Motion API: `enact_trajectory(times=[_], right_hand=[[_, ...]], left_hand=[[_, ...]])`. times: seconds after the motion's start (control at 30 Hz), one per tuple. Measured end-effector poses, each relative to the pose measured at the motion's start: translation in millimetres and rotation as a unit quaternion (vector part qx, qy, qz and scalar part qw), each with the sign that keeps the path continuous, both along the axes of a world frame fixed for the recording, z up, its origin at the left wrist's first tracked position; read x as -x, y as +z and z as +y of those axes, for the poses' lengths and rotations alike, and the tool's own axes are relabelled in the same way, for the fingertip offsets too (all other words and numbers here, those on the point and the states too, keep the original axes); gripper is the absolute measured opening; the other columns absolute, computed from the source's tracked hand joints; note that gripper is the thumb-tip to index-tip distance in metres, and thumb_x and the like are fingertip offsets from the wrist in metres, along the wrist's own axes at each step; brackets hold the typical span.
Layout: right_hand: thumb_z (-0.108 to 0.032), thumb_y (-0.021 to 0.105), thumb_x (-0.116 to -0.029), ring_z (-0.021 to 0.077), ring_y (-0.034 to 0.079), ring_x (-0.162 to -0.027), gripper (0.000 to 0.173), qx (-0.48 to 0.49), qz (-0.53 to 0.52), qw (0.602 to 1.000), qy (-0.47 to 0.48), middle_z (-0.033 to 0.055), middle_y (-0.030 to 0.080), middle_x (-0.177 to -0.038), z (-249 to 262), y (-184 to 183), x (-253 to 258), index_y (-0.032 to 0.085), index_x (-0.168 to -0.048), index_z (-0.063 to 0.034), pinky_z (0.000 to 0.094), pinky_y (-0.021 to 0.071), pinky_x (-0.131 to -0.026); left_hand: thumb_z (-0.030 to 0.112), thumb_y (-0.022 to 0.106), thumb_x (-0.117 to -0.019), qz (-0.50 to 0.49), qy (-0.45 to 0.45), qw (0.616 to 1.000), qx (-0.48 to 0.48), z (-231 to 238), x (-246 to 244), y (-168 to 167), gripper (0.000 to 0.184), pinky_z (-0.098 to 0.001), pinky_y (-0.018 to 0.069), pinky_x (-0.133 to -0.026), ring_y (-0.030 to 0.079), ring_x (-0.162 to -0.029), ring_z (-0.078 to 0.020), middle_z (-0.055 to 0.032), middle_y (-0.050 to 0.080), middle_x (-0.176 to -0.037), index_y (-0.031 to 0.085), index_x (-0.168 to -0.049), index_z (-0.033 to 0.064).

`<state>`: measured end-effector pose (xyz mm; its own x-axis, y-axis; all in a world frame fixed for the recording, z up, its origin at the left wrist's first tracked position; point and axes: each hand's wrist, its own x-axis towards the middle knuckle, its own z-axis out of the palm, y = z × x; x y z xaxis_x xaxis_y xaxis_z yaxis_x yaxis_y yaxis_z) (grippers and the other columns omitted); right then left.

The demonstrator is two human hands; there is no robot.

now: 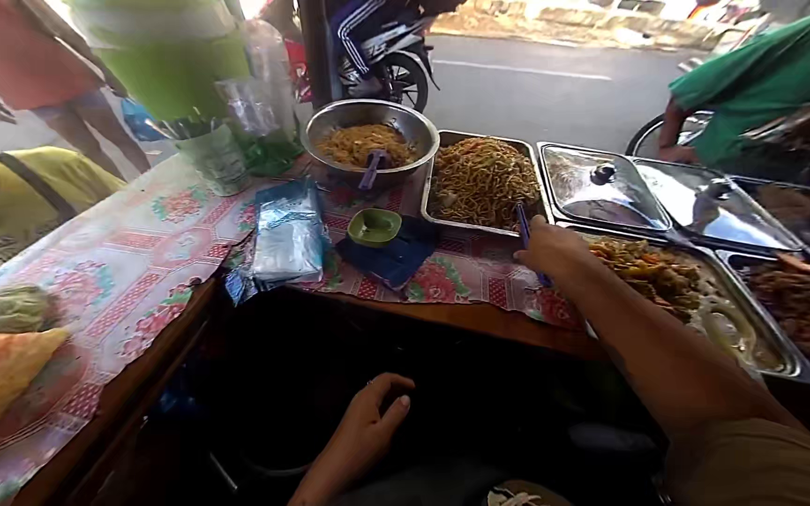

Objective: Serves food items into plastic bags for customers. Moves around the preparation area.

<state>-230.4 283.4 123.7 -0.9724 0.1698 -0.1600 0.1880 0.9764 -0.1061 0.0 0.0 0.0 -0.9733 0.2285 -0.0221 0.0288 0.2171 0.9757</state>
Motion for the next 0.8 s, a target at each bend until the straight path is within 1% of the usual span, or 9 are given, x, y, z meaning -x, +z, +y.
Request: enact_trajectory(times=[0.07, 0.13, 0.2, 0.3, 0.4, 0.47, 0.53, 0.67, 0.8], right_hand=[[-0.010, 0.065, -0.0956, 0.0485, 0.063, -0.118, 0.066, -0.021, -0.065, 0.998, 0.005, 0.0319, 0.062, -0.125, -1, -2, 1, 0.030, -0.150, 0.0069, 0.0638, 0.0500, -0.096], [-0.003, 0.051, -0.1015, 0.0455, 0.064, -0.119, 0.051, -0.068, -0.107, 0.991, 0.033, 0.0303, 0.062, -0.126, -7, 13, -5, 0.031, -0.148, 0.0075, 0.0598, 0.0512, -0.097], [-0.002, 0.045, -0.1037, 0.0459, 0.063, -0.119, 0.043, -0.124, -0.143, 0.980, 0.065, 0.0302, 0.061, -0.126, -9, 41, -4, 0.036, -0.145, 0.0078, 0.0591, 0.0520, -0.096], [-0.004, 0.049, -0.1030, 0.0447, 0.066, -0.113, 0.029, -0.203, -0.181, 0.953, 0.133, 0.0271, 0.064, -0.120, -2, 79, 8, 0.052, -0.129, 0.0074, 0.0592, 0.0547, -0.090], [-0.002, 0.049, -0.1033, 0.0466, 0.064, -0.114, 0.024, -0.249, -0.208, 0.923, 0.209, 0.0283, 0.065, -0.120, -7, 128, 24, 0.062, -0.122, 0.0074, 0.0628, 0.0519, -0.089], [-0.003, 0.055, -0.1001, 0.0454, 0.067, -0.105, 0.020, -0.285, -0.177, 0.906, 0.259, 0.0248, 0.068, -0.111, 0, 144, 50, 0.069, -0.114, 0.0026, 0.0636, 0.0543, -0.081], [-0.004, 0.059, -0.0980, 0.0446, 0.067, -0.104, 0.017, -0.313, -0.167, 0.894, 0.275, 0.0226, 0.069, -0.110, 4, 160, 78, 0.071, -0.109, -0.0011, 0.0650, 0.0534, -0.080], [-0.003, 0.064, -0.0954, 0.0378, 0.067, -0.106, 0.024, -0.300, -0.168, 0.873, 0.346, 0.0149, 0.072, -0.107, 28, 191, 124, 0.077, -0.113, -0.0128, 0.0624, 0.0517, -0.088], [-0.010, 0.067, -0.0985, 0.0293, 0.069, -0.089, 0.029, -0.155, -0.113, 0.916, 0.353, 0.0110, 0.074, -0.093, 88, 188, 130, 0.075, -0.126, -0.0163, 0.0560, 0.0535, -0.084]], left_hand=[[0.019, 0.051, -0.1021, 0.029, -0.056, 0.998, -0.023, 29, 39, 23, 0.030, -0.0276, 0.0532, -0.094, 0.066, -0.104, -0.0095, -0.0087, 0.069, -0.116, 0.066, -0.121, 0.0015], [0.018, 0.050, -0.1028, 0.043, -0.113, 0.993, -0.010, 52, 67, 44, 0.031, -0.0302, 0.0531, -0.095, 0.066, -0.104, -0.0134, -0.0129, 0.068, -0.116, 0.066, -0.121, -0.0006], [0.018, 0.050, -0.1036, 0.036, -0.157, 0.987, -0.001, 71, 88, 60, 0.031, -0.0331, 0.0538, -0.092, 0.066, -0.102, -0.0172, -0.0160, 0.068, -0.115, 0.066, -0.121, -0.0019], [0.017, 0.050, -0.1049, 0.002, -0.189, 0.982, -0.005, 93, 109, 76, 0.029, -0.0332, 0.0539, -0.087, 0.066, -0.094, -0.0183, -0.0174, 0.067, -0.111, 0.065, -0.120, -0.0027], [0.016, 0.050, -0.1053, -0.029, -0.213, 0.977, -0.012, 107, 125, 85, 0.029, -0.0332, 0.0532, -0.084, 0.065, -0.090, -0.0180, -0.0175, 0.067, -0.106, 0.065, -0.121, -0.0037], [0.016, 0.049, -0.1055, -0.030, -0.222, 0.975, -0.014, 112, 134, 88, 0.030, -0.0330, 0.0531, -0.085, 0.065, -0.091, -0.0183, -0.0184, 0.067, -0.107, 0.064, -0.122, -0.0047], [0.018, 0.048, -0.1061, -0.033, -0.222, 0.974, -0.004, 114, 143, 90, 0.032, -0.0342, 0.0535, -0.087, 0.066, -0.094, -0.0196, -0.0188, 0.067, -0.112, 0.064, -0.124, -0.0038], [0.019, 0.047, -0.1068, -0.048, -0.204, 0.978, 0.004, 112, 156, 93, 0.032, -0.0349, 0.0529, -0.087, 0.065, -0.095, -0.0200, -0.0184, 0.067, -0.113, 0.063, -0.124, -0.0027], [0.018, 0.048, -0.1067, -0.074, -0.189, 0.979, -0.005, 109, 163, 87, 0.030, -0.0328, 0.0526, -0.086, 0.065, -0.095, -0.0176, -0.0167, 0.066, -0.115, 0.063, -0.124, -0.0011]])
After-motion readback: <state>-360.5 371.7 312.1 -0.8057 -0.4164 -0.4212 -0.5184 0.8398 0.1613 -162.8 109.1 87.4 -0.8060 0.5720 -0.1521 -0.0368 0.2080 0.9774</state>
